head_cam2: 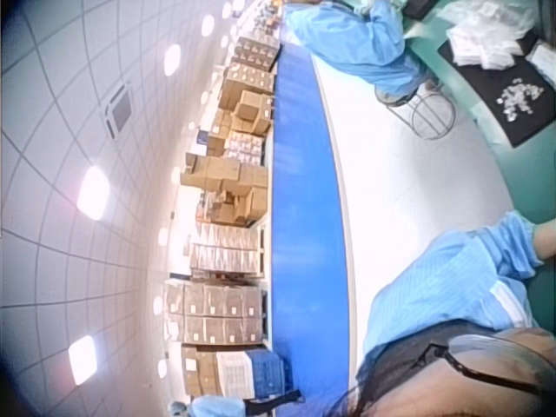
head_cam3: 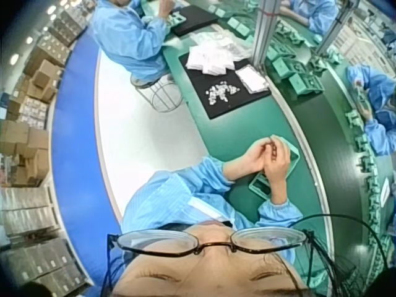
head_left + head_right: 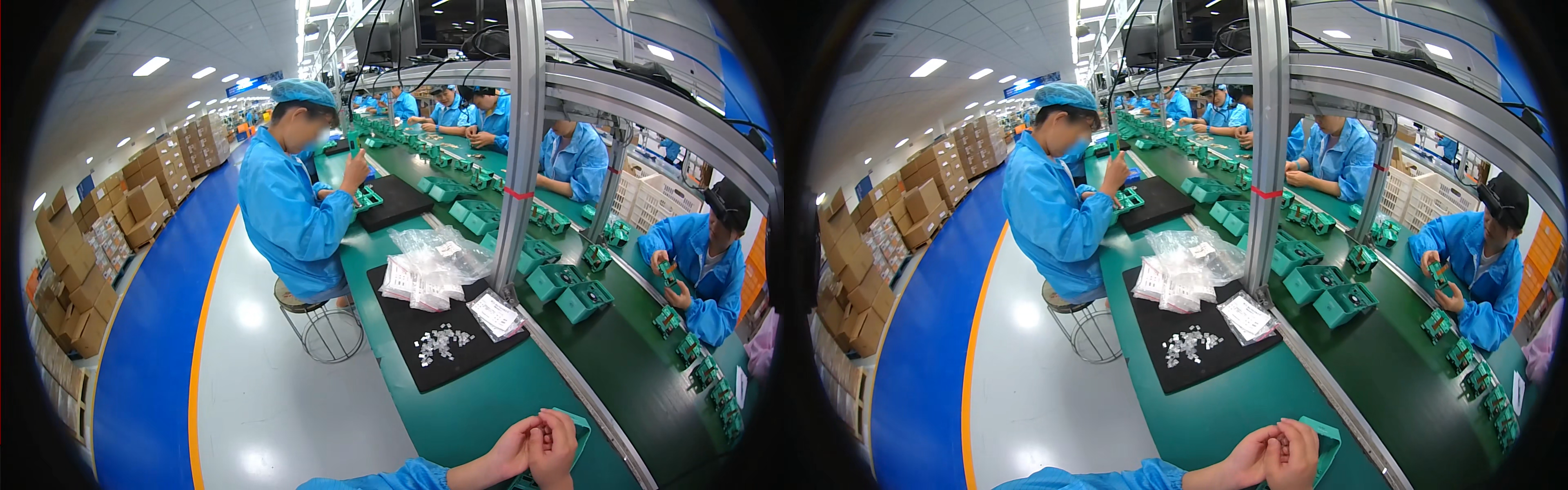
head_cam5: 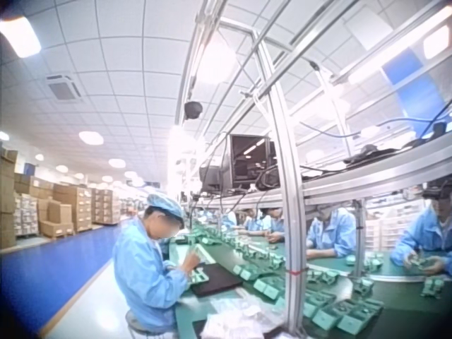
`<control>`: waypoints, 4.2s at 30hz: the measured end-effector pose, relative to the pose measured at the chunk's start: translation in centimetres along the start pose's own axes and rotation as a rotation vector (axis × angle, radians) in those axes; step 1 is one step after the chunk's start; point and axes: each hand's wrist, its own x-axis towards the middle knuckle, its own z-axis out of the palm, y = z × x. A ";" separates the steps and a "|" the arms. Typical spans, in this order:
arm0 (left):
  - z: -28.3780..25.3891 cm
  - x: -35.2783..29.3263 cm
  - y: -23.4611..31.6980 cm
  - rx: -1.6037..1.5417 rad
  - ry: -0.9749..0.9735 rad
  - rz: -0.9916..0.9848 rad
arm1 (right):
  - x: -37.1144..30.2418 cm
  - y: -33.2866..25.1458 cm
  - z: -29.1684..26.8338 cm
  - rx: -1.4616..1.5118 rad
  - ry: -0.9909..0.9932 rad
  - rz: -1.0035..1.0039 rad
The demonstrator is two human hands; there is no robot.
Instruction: The person assembles electronic units by hand, placing internal components and circuit boards into green plastic housings and securing them with screws.
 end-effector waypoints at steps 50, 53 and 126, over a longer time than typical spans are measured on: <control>0.6 -9.6 -3.0 2.409 -0.359 0.539 | 0.6 3.1 -6.7 -0.511 -0.678 0.121; 0.1 -9.6 -3.2 2.550 -0.389 0.534 | 0.6 4.1 -5.9 -0.521 -0.774 0.141; 0.9 1.9 11.8 0.287 0.298 0.013 | 8.5 13.8 -10.2 -0.612 -0.184 -0.044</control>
